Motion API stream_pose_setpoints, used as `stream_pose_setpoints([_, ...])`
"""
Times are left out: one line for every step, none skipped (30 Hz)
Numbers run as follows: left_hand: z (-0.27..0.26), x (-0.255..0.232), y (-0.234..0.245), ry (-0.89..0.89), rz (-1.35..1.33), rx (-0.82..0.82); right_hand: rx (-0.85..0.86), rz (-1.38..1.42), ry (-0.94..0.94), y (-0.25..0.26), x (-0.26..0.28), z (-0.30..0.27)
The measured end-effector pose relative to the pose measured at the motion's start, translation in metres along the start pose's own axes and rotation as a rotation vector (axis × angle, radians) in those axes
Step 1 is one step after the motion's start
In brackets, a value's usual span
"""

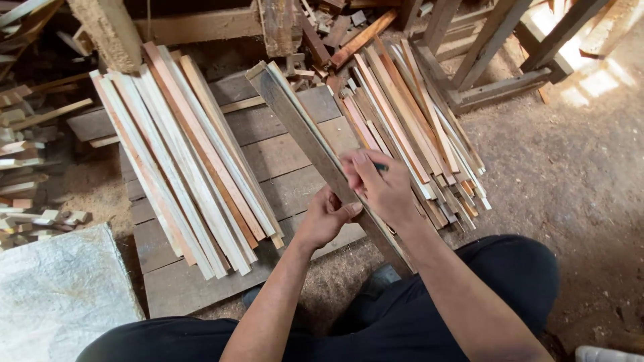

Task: Inspect and mark wooden strips with a pencil.

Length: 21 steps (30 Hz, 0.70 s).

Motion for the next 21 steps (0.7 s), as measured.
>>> stream_pose_setpoints([0.003, 0.003, 0.001, 0.007, 0.001, 0.008, -0.011, 0.0, -0.002, -0.002, 0.0, 0.005])
stream_pose_setpoints([0.004, 0.007, 0.001, 0.002, -0.028, 0.01, 0.0, 0.014, 0.026, -0.004, 0.0, 0.008])
stream_pose_setpoints([0.005, 0.011, 0.002, -0.003, -0.057, 0.012, 0.011, 0.028, 0.055, -0.007, 0.0, 0.012])
stream_pose_setpoints([0.004, 0.001, 0.003, 0.006, -0.061, 0.006, 0.012, 0.029, 0.043, -0.004, -0.009, 0.004])
stream_pose_setpoints([0.003, -0.011, 0.006, -0.014, 0.005, -0.017, 0.002, 0.023, -0.057, -0.002, -0.019, -0.004])
stream_pose_setpoints([0.004, -0.024, 0.01, -0.041, 0.072, -0.046, 0.002, 0.018, -0.154, -0.002, -0.029, -0.01])
stream_pose_setpoints([0.001, -0.023, 0.023, -0.039, 0.069, -0.059, 0.012, 0.019, -0.162, 0.005, -0.034, -0.022])
stream_pose_setpoints([-0.001, -0.024, 0.037, -0.055, -0.007, -0.126, 0.022, -0.013, -0.245, 0.012, -0.04, -0.033])
stream_pose_setpoints([-0.003, -0.024, 0.05, -0.072, -0.082, -0.194, 0.032, -0.045, -0.326, 0.019, -0.045, -0.044])
stream_pose_setpoints([-0.004, -0.03, 0.055, -0.065, -0.083, -0.201, 0.035, -0.043, -0.336, 0.03, -0.061, -0.049])
stream_pose_setpoints([-0.006, -0.036, 0.059, -0.107, -0.119, -0.238, 0.028, -0.076, -0.386, 0.041, -0.077, -0.053])
stream_pose_setpoints([-0.005, -0.043, 0.062, -0.147, -0.155, -0.265, 0.011, -0.111, -0.434, 0.055, -0.091, -0.059])
stream_pose_setpoints([-0.008, -0.046, 0.061, -0.137, -0.156, -0.262, 0.004, -0.109, -0.441, 0.058, -0.093, -0.06])
stream_pose_setpoints([-0.006, -0.052, 0.062, -0.135, -0.159, -0.269, -0.018, -0.07, -0.404, 0.062, -0.094, -0.054])
stream_pose_setpoints([-0.005, -0.058, 0.063, -0.133, -0.163, -0.276, -0.038, -0.031, -0.366, 0.064, -0.096, -0.05])
stream_pose_setpoints([0.001, -0.053, 0.069, -0.138, -0.162, -0.28, -0.033, -0.031, -0.364, 0.068, -0.097, -0.046])
stream_pose_setpoints([0.007, -0.048, 0.076, -0.128, -0.119, -0.251, -0.062, -0.103, -0.27, 0.071, -0.097, -0.043])
stream_pose_setpoints([0.005, -0.04, 0.084, -0.109, -0.078, -0.235, -0.082, -0.173, -0.189, 0.073, -0.098, -0.045])
stream_pose_setpoints([0.0, -0.04, 0.079, -0.105, -0.081, -0.252, -0.068, -0.171, -0.199, 0.062, -0.081, -0.045])
stream_pose_setpoints([0.002, -0.043, 0.074, -0.094, -0.096, -0.262, 0.076, -0.459, -0.518, 0.053, -0.065, -0.042])
stream_pose_setpoints([0.005, -0.045, 0.069, -0.082, -0.11, -0.272, 0.23, -0.744, -0.835, 0.045, -0.049, -0.04])
Point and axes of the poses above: each hand's wrist, its own z-axis towards the middle knuckle, its own y-axis out of the back of the hand, x = y × z, the point moved 1 cm from there along z, towards the middle knuckle, and after that the axes turned 3 degrees about x, right-handed, at the moved point
